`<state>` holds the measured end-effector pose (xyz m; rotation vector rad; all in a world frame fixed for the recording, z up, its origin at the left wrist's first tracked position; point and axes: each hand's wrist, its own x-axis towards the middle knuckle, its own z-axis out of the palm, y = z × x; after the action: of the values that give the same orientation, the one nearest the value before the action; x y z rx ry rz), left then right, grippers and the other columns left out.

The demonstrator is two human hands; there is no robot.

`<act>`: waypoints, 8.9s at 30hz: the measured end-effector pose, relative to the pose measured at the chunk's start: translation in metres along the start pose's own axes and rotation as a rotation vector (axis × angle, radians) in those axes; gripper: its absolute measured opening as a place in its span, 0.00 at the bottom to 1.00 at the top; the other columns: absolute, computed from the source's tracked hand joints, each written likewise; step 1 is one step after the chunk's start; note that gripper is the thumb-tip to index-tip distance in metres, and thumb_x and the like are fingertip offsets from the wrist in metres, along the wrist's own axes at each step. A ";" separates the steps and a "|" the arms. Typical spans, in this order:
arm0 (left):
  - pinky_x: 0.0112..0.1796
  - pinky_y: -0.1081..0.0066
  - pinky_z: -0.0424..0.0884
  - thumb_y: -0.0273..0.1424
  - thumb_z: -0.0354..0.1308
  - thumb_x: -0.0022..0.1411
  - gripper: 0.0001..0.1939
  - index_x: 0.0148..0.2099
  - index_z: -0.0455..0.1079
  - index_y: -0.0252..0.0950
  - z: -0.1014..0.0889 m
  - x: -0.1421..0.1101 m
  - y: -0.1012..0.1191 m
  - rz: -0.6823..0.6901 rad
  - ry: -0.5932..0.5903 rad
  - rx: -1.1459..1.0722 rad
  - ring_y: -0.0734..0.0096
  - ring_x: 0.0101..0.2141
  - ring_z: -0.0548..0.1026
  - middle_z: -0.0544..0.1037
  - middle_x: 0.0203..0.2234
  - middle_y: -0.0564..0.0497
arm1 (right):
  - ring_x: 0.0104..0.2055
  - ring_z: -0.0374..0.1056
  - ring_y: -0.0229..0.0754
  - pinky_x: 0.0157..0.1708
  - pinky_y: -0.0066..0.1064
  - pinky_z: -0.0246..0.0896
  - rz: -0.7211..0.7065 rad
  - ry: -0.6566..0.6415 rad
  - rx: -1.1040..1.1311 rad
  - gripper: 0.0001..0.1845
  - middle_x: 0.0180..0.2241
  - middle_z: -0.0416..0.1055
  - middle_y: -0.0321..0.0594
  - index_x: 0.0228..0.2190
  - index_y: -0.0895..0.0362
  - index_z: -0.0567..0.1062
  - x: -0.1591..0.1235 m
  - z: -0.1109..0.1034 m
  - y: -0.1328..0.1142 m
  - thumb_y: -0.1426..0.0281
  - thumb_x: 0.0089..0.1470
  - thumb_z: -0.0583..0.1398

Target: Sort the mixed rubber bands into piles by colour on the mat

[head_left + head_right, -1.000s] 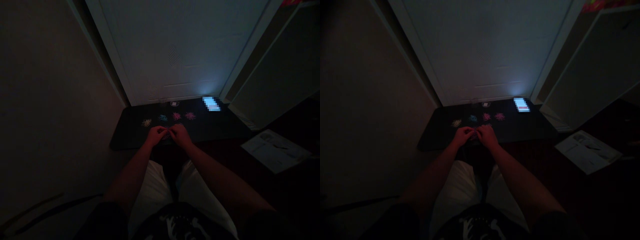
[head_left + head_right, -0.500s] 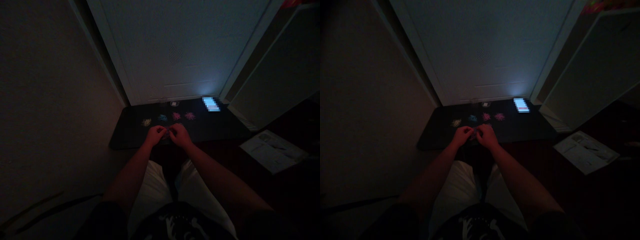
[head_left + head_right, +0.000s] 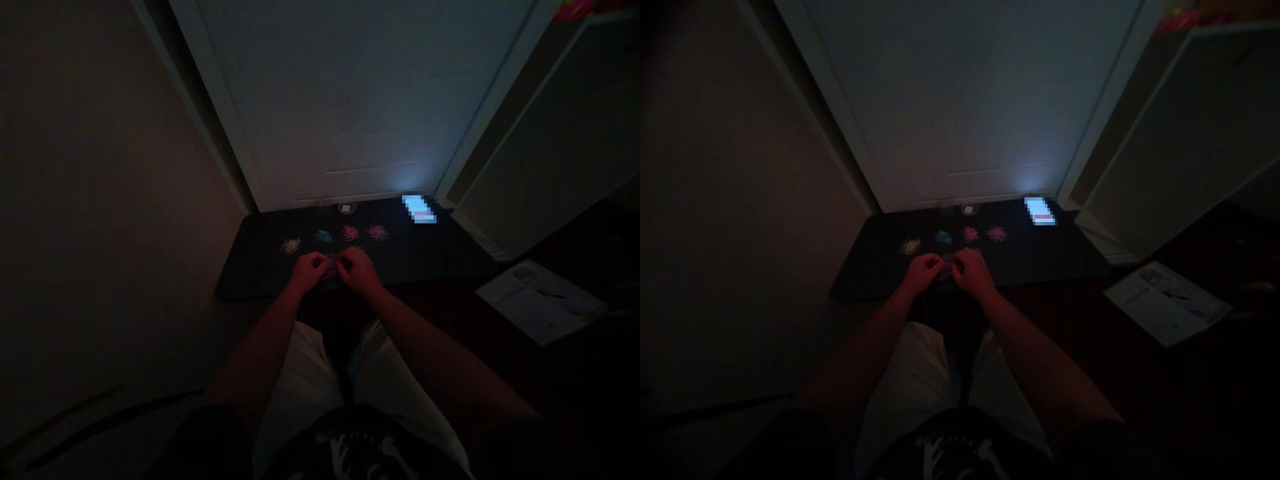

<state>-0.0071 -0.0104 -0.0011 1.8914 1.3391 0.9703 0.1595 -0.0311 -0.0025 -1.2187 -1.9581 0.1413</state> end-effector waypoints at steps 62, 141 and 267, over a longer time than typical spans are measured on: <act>0.35 0.70 0.67 0.35 0.58 0.49 0.08 0.31 0.76 0.40 -0.010 0.072 0.016 -0.253 -0.095 0.686 0.65 0.33 0.75 0.79 0.31 0.47 | 0.32 0.62 0.40 0.35 0.31 0.56 0.373 0.313 0.324 0.07 0.29 0.65 0.39 0.32 0.56 0.64 0.003 0.007 0.010 0.74 0.50 0.48; 0.35 0.74 0.65 0.37 0.50 0.59 0.12 0.38 0.72 0.38 -0.009 -0.023 0.023 -0.069 -0.063 0.360 0.73 0.34 0.71 0.76 0.34 0.52 | 0.37 0.62 0.44 0.40 0.37 0.57 0.129 -0.143 -0.009 0.06 0.31 0.68 0.41 0.27 0.56 0.76 -0.011 -0.017 0.029 0.70 0.44 0.59; 0.36 0.73 0.66 0.28 0.50 0.57 0.12 0.42 0.71 0.35 0.004 -0.005 0.036 0.127 0.052 0.252 0.73 0.32 0.71 0.76 0.33 0.50 | 0.23 0.65 0.34 0.23 0.23 0.58 0.512 -0.392 0.300 0.06 0.21 0.73 0.37 0.23 0.60 0.76 0.046 -0.031 0.013 0.72 0.41 0.59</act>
<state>0.0131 -0.0259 0.0245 2.1757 1.4418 0.9549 0.1800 0.0030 0.0378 -1.5413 -1.8043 0.9623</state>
